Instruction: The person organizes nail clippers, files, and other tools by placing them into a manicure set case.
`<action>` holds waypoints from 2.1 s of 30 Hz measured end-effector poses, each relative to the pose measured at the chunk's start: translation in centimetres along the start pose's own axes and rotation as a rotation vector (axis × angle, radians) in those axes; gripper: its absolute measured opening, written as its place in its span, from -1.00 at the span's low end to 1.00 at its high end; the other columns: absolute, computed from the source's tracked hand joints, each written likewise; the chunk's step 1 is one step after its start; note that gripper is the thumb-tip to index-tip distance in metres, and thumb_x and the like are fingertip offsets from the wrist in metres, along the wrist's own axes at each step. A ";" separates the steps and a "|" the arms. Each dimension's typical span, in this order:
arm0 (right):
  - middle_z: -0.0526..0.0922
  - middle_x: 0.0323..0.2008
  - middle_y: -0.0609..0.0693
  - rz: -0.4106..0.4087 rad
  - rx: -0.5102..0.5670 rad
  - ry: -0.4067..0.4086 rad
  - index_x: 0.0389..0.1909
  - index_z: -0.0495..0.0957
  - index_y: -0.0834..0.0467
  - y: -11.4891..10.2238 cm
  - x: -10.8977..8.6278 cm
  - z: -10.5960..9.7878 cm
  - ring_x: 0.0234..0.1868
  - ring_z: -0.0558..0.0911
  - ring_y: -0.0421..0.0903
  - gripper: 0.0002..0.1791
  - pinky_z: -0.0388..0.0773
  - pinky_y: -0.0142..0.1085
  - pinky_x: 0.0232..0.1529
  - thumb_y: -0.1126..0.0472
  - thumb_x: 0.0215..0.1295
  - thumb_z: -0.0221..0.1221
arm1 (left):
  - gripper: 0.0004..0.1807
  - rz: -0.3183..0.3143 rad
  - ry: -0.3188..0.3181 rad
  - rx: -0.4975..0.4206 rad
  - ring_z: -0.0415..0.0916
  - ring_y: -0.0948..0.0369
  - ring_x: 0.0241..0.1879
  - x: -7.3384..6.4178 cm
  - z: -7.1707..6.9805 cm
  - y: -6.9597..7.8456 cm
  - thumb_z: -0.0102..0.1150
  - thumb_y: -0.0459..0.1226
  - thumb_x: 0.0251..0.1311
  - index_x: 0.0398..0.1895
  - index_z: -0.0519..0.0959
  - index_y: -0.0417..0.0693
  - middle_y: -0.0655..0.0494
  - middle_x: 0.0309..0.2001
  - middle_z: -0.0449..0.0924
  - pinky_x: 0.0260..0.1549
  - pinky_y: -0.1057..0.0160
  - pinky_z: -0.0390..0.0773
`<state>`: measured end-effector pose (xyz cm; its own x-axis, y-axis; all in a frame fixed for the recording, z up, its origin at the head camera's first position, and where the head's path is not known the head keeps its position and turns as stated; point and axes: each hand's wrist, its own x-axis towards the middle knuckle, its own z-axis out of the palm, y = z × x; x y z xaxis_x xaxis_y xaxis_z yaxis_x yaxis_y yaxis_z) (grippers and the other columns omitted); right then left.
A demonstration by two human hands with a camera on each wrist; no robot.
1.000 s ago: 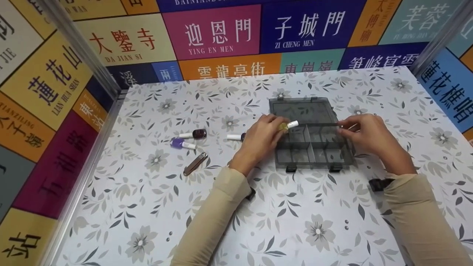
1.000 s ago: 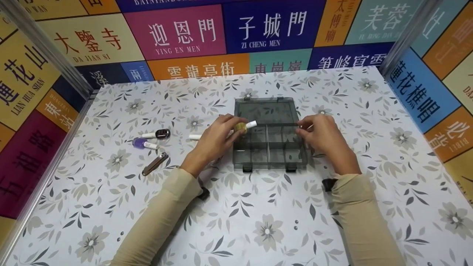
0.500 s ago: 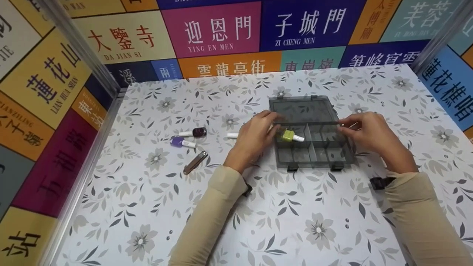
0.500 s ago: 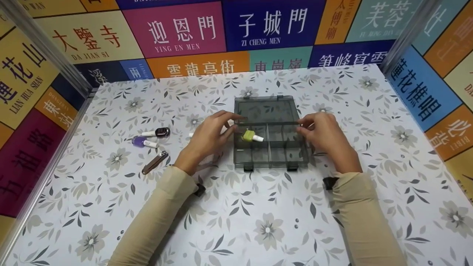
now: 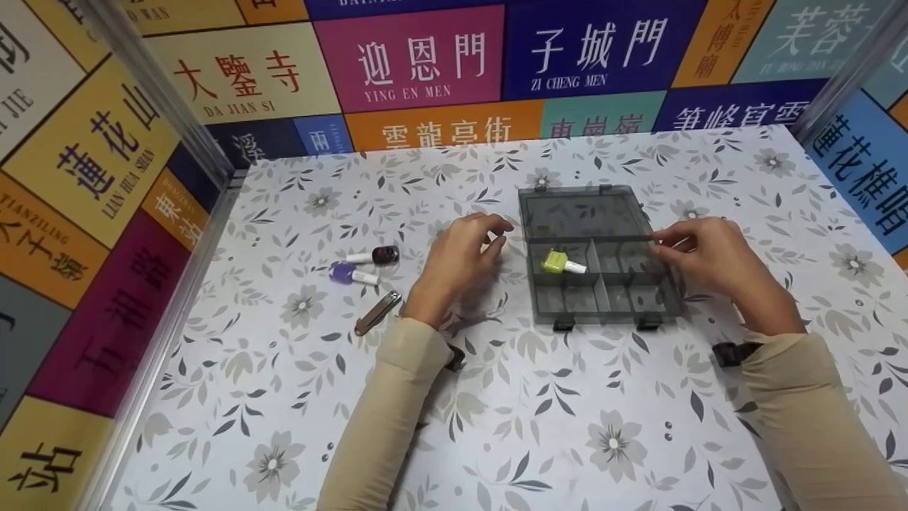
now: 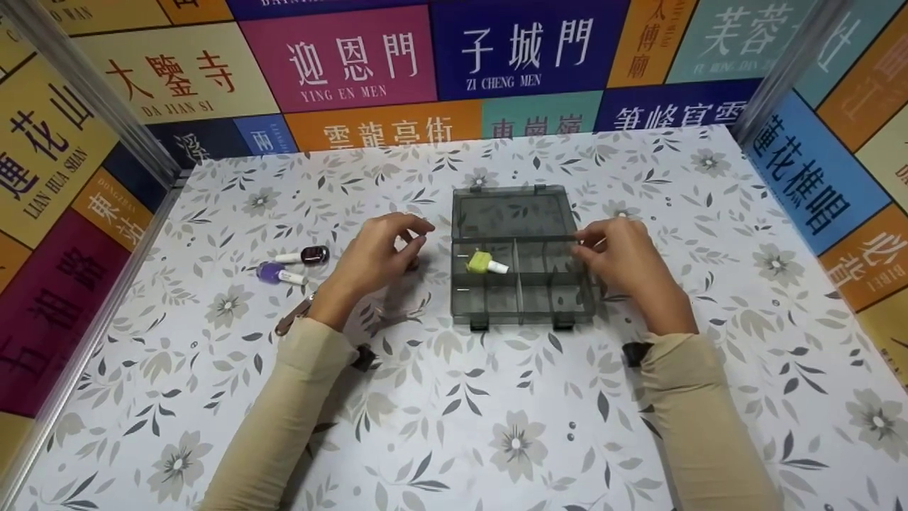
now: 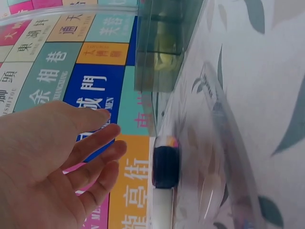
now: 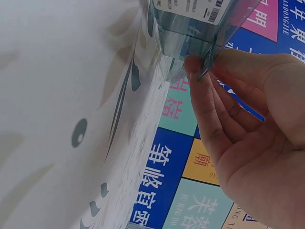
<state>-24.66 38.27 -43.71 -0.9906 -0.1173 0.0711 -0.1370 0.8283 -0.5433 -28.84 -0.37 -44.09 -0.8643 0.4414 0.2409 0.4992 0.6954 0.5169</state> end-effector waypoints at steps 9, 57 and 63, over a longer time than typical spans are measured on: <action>0.85 -0.09 0.28 -0.016 -0.004 0.008 0.05 0.82 0.24 -0.1 -0.2 0.0 -0.25 0.80 -0.12 -0.72 0.53 -0.57 -0.40 0.17 0.44 0.42 | -0.66 -0.060 -0.106 -0.037 0.72 0.01 0.17 -0.5 -1.3 -1.6 0.35 -0.21 0.47 0.24 0.72 0.00 0.04 0.19 0.78 0.14 0.01 0.70; 0.86 -0.11 0.23 0.019 -0.020 0.016 0.04 0.83 0.20 -0.2 -0.1 0.0 -0.21 0.81 -0.06 -0.73 0.52 -0.55 -0.36 0.17 0.43 0.42 | -0.62 -0.080 -0.185 -0.036 0.65 0.11 0.13 -1.1 -1.1 -1.9 0.41 -0.36 0.31 0.17 0.74 0.05 0.07 0.09 0.71 0.25 0.09 0.64; 0.86 -0.09 0.23 0.024 -0.016 0.012 0.05 0.82 0.19 -0.2 -0.1 -0.1 -0.22 0.79 -0.13 -0.73 0.53 -0.54 -0.37 0.15 0.44 0.41 | -0.59 -0.008 -0.128 0.008 0.67 0.09 0.17 -0.9 -0.9 -0.6 0.46 -0.30 0.34 0.24 0.71 0.05 0.06 0.13 0.71 0.29 0.10 0.63</action>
<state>-24.51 38.16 -43.57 -0.9935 -0.0911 0.0682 -0.1135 0.8394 -0.5315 -28.45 -1.69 -43.88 -0.8539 0.5042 0.1293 0.4929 0.7035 0.5120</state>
